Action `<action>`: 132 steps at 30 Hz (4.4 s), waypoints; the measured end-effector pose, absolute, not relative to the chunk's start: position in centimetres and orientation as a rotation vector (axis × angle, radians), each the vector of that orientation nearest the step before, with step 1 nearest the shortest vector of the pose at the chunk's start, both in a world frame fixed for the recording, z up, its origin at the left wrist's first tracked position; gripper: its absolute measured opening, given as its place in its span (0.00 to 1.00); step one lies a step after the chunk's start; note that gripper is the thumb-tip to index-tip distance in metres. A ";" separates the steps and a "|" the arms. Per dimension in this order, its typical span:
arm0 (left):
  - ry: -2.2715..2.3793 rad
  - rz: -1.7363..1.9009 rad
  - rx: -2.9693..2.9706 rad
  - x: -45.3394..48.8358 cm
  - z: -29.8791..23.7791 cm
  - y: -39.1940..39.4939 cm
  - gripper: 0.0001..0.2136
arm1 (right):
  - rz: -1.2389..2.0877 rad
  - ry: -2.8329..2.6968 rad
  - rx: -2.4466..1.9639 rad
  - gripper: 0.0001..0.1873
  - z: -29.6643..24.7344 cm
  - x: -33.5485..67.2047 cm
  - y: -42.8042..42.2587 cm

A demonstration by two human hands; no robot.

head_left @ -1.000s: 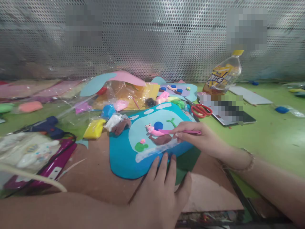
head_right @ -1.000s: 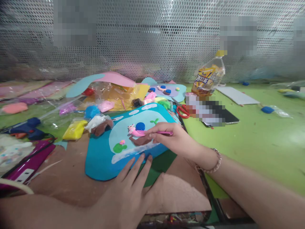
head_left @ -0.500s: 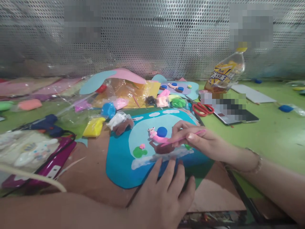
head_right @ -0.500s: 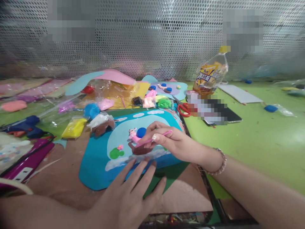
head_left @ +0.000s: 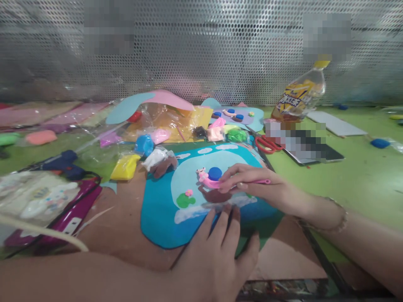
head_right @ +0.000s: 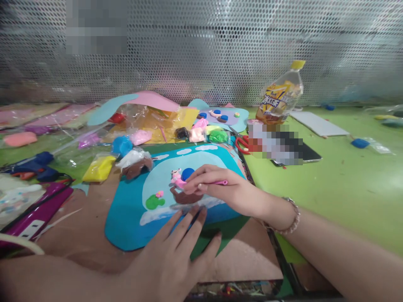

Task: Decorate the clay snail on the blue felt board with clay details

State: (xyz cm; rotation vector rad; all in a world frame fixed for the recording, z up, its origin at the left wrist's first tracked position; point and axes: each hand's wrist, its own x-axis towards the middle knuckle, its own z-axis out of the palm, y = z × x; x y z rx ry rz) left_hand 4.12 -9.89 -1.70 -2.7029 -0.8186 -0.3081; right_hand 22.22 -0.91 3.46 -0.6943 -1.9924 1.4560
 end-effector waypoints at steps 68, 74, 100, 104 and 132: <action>-0.862 -0.221 -2.753 4.3 -1.8 -10.3 0.39 | 0.641 -2.378 -0.601 0.13 2.6 21.2 -2.0; -0.859 -0.217 -2.762 4.3 -1.7 -10.3 0.34 | 0.637 -2.378 -0.589 0.13 2.6 21.2 -2.0; -0.897 -0.237 -2.783 4.2 -1.7 -10.1 0.30 | 0.582 -2.380 -0.552 0.18 3.2 21.6 -2.1; -0.937 -0.207 -2.787 4.3 -1.2 -9.9 0.20 | 0.456 -2.348 -0.556 0.19 3.3 21.8 -2.2; -0.943 -0.451 -2.708 4.6 -2.4 -10.1 0.21 | 0.344 -2.658 -0.692 0.13 3.7 22.0 -3.9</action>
